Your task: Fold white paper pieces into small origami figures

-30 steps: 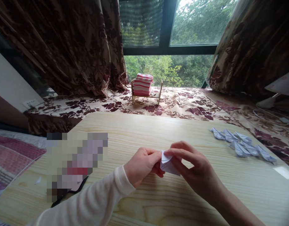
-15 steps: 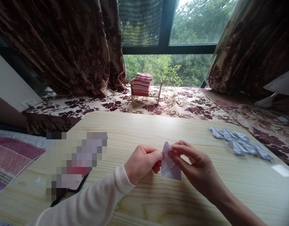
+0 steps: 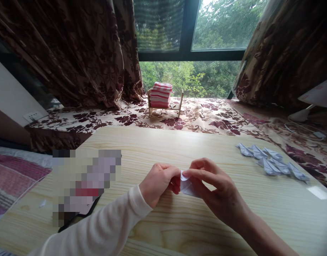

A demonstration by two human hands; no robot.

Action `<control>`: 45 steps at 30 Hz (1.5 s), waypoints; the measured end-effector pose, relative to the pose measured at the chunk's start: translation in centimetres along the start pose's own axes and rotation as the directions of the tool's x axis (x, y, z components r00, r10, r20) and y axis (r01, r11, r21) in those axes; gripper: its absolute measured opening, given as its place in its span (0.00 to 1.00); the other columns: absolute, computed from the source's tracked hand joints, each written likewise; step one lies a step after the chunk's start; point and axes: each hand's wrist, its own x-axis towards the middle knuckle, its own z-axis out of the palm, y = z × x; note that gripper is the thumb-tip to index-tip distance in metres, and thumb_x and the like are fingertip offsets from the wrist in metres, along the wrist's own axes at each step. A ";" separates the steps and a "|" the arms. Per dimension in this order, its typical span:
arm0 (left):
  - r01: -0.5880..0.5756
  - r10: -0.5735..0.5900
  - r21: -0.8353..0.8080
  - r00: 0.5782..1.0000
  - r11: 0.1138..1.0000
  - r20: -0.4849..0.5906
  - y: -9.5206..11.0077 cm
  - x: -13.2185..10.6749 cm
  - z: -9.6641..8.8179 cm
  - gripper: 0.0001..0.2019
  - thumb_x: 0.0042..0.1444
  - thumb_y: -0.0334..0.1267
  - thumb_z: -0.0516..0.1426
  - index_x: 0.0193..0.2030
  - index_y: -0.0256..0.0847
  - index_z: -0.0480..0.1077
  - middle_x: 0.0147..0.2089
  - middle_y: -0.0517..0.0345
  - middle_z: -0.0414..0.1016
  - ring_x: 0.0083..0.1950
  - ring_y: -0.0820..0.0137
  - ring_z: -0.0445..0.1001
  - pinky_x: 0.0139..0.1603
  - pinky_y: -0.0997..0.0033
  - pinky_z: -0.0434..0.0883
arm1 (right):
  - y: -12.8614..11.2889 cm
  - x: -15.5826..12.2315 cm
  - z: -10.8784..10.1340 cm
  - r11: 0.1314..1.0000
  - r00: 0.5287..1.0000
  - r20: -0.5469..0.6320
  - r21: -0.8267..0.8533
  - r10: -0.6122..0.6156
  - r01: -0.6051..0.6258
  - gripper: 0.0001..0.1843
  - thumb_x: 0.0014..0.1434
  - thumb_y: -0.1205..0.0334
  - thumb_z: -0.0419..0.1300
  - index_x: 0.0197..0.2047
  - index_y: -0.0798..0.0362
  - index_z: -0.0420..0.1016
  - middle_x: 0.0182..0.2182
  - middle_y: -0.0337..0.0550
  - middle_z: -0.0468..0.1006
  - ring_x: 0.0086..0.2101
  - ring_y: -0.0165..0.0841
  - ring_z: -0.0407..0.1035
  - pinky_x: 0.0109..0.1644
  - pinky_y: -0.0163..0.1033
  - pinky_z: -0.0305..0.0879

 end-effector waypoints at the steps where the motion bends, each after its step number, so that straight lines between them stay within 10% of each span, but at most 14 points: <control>1: -0.002 0.002 -0.012 1.000 1.000 0.012 0.0 0.0 0.0 0.09 0.42 0.34 0.54 0.15 0.36 0.67 0.16 0.60 0.65 0.20 0.76 0.62 0.22 0.77 0.61 | 0.0 0.0 0.0 1.000 1.000 -0.002 -0.005 -0.001 0.001 0.19 0.60 0.74 0.55 0.46 0.42 0.75 0.36 0.42 0.69 0.35 0.31 0.67 0.34 0.37 0.67; 18: -0.085 0.079 0.075 0.993 0.994 0.084 0.6 -0.4 0.0 0.11 0.45 0.41 0.60 0.24 0.32 0.74 0.23 0.58 0.69 0.27 0.74 0.65 0.30 0.73 0.65 | -0.4 0.3 -0.6 0.985 0.990 -0.017 0.112 0.137 -0.134 0.16 0.60 0.70 0.52 0.45 0.47 0.77 0.39 0.44 0.71 0.38 0.31 0.69 0.36 0.33 0.68; 27: -0.158 0.162 0.261 0.987 0.952 0.005 0.8 -0.3 -0.1 0.12 0.47 0.39 0.58 0.17 0.35 0.71 0.19 0.60 0.66 0.27 0.74 0.63 0.31 0.73 0.61 | -0.2 0.9 -0.8 0.825 0.852 0.107 0.216 0.512 -0.523 0.16 0.61 0.53 0.54 0.39 0.54 0.77 0.33 0.42 0.75 0.33 0.31 0.69 0.35 0.35 0.65; 34: -0.132 0.098 0.203 0.981 0.970 0.170 0.4 -0.6 0.2 0.14 0.45 0.40 0.62 0.37 0.34 0.78 0.30 0.56 0.74 0.29 0.74 0.66 0.31 0.74 0.64 | 0.0 1.1 -1.1 0.679 0.755 0.078 0.386 0.650 -0.625 0.19 0.54 0.46 0.60 0.31 0.56 0.76 0.24 0.39 0.73 0.28 0.30 0.65 0.33 0.37 0.63; 45: -0.244 0.224 0.326 0.970 0.913 0.099 0.6 -0.6 0.3 0.09 0.48 0.36 0.58 0.25 0.34 0.76 0.19 0.62 0.65 0.23 0.77 0.60 0.25 0.77 0.58 | -1.0 1.3 -1.1 0.624 0.746 0.206 0.435 0.633 -0.649 0.18 0.53 0.46 0.62 0.32 0.56 0.77 0.28 0.42 0.78 0.30 0.31 0.68 0.37 0.36 0.64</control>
